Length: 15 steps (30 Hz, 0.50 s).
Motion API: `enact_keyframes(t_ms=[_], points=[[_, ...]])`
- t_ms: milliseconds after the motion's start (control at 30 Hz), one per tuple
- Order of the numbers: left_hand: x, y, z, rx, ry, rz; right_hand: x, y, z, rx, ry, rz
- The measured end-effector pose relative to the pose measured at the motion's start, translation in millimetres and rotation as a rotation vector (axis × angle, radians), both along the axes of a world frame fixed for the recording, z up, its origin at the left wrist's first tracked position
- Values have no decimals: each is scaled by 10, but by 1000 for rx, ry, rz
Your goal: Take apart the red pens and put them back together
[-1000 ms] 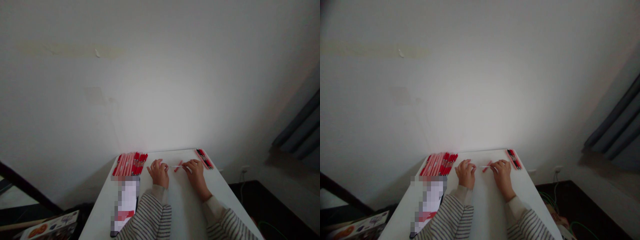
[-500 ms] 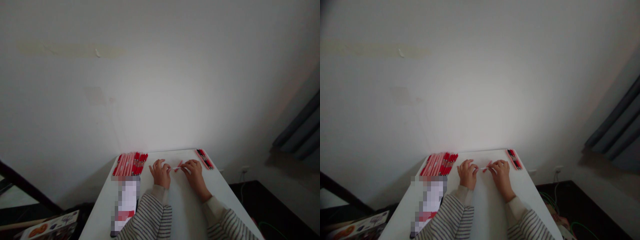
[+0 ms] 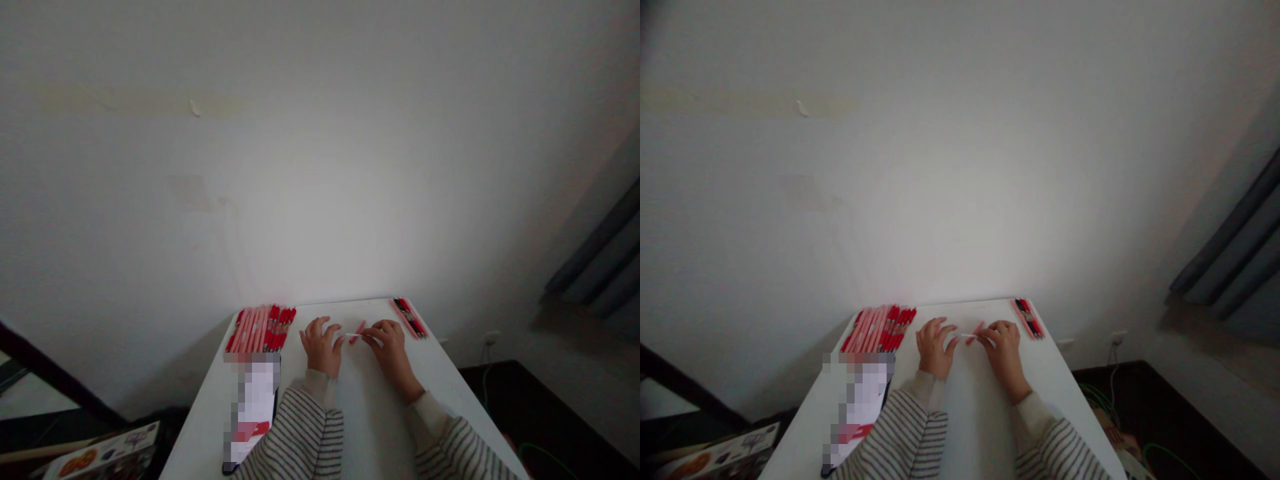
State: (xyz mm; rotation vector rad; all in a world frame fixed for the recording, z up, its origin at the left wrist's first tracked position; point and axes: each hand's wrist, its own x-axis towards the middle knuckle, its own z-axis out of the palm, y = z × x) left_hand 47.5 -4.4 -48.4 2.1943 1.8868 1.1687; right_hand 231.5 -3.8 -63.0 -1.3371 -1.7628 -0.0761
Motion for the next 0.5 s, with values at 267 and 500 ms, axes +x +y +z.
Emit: enact_keyframes(t_ms=[267, 500], points=[[-37, -2, 17, -10, 21, 142, 58, 33, -29, 14, 10, -37], [-131, 38, -11, -54, 126, 333, 81, 41, -24, 17, 31, -59]])
